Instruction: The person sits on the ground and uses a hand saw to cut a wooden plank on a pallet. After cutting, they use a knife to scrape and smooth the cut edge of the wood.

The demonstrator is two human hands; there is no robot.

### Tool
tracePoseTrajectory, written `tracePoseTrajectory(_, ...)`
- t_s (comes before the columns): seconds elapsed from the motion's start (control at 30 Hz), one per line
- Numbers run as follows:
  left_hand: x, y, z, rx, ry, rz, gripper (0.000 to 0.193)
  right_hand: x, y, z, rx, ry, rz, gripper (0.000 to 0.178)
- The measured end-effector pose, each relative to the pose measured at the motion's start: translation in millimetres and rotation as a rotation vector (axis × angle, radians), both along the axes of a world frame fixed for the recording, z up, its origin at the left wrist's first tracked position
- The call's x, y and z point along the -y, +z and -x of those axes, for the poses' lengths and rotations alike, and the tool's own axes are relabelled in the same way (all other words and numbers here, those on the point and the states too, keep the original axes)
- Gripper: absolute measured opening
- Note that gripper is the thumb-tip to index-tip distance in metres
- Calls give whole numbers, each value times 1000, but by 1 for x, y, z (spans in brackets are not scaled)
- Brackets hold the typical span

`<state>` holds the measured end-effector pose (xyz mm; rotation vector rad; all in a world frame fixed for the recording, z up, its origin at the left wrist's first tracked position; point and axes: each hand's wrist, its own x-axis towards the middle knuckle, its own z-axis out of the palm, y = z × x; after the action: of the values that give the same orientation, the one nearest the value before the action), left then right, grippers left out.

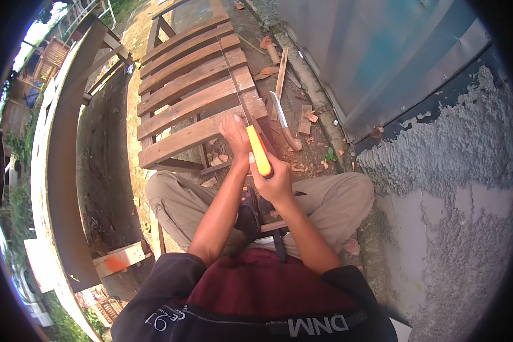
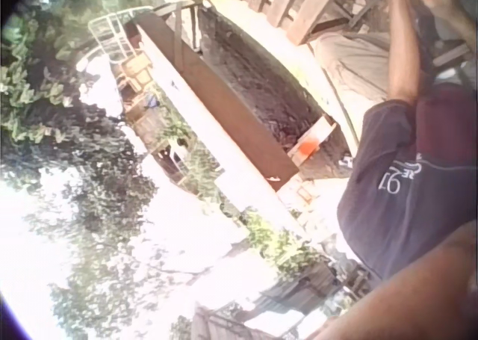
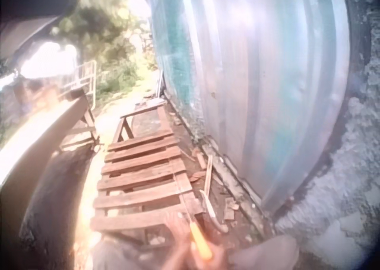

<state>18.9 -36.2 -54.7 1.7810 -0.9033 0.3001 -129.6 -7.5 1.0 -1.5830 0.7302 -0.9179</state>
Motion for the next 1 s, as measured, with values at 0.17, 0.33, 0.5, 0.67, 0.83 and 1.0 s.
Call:
tracePoseTrajectory(0.17,-6,-4,-7,21,-71,17,37,0,-10,1,81,-26,143,12)
tracePoseTrajectory(0.33,-7,-2,-5,49,-96,41,36,-3,-23,9,84,-70,185,11)
tracePoseTrajectory(0.5,3,2,-6,29,-140,28,36,-3,-20,11,53,-91,22,9)
tracePoseTrajectory(0.67,8,3,-6,0,-171,31,35,1,-22,10,13,-58,108,11)
tracePoseTrajectory(0.83,9,1,-4,18,-152,32,34,-5,-12,20,23,-51,58,9)
tracePoseTrajectory(1.0,6,-1,-2,-42,-94,53,37,-94,-66,155,-233,35,343,11)
